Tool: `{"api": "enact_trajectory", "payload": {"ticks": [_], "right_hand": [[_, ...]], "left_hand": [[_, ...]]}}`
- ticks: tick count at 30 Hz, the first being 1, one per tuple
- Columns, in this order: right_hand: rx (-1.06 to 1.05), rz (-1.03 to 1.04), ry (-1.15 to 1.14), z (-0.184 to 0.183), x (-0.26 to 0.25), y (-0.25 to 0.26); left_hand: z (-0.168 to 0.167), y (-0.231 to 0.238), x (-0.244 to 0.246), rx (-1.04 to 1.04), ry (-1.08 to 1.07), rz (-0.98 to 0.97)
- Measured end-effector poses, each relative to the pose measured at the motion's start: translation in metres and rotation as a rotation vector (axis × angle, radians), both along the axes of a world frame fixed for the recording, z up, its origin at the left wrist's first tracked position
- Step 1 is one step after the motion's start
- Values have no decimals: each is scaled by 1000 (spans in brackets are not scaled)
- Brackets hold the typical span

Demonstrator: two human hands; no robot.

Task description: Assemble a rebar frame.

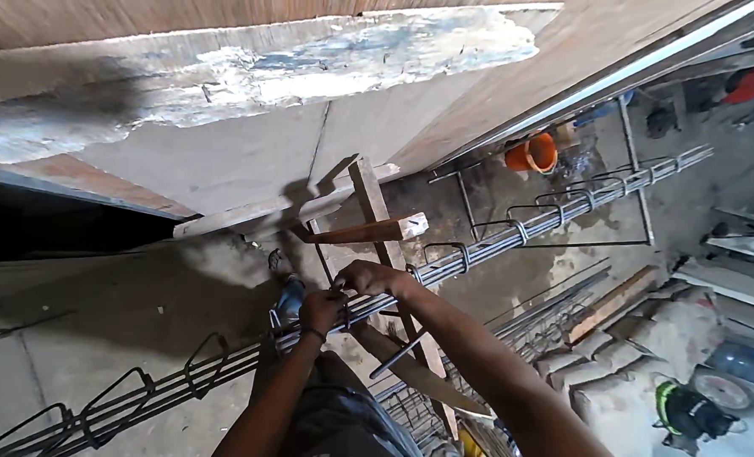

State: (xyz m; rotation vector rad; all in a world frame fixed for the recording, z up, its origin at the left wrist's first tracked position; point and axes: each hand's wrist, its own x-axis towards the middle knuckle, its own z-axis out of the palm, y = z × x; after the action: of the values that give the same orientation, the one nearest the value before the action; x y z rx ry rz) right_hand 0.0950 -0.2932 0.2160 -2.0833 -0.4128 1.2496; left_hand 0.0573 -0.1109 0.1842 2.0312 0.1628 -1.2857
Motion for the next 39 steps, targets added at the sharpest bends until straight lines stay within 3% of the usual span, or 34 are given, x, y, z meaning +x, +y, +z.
{"api": "enact_trajectory", "payload": {"ticks": [8,11,17,19,21,24,27,29,31,35,39], "right_hand": [[-205,67,-163,3,-13,8],[-235,183,-194,-3,-15,2],[-244,79,73,6,-6,2],[-273,-153,53,15,-23,1],[-383,-567,-7,36,-55,0],[-533,-1263,-257,63,-136,25],[-638,-1723,-217,66,-215,64],[-618,-1904,-49,51,-251,81],[-450,-1993,139,32,-270,82],[7,-2165,101,-13,-273,73],[-343,-2160,-97,-11,-263,70]], "left_hand": [[-6,-1,-3,-3,-40,31],[-9,-3,-7,1,-70,35],[-7,-1,-13,-53,-229,4],[-4,-3,-18,-58,-325,-52],[7,-8,-18,6,-342,-133],[27,-19,-17,130,-357,-222],[30,-32,-21,216,-405,-204],[28,-34,-26,246,-449,-185],[24,-35,-29,287,-497,-172],[24,-37,-28,282,-495,-138],[42,-20,-21,181,-425,-89]]}}
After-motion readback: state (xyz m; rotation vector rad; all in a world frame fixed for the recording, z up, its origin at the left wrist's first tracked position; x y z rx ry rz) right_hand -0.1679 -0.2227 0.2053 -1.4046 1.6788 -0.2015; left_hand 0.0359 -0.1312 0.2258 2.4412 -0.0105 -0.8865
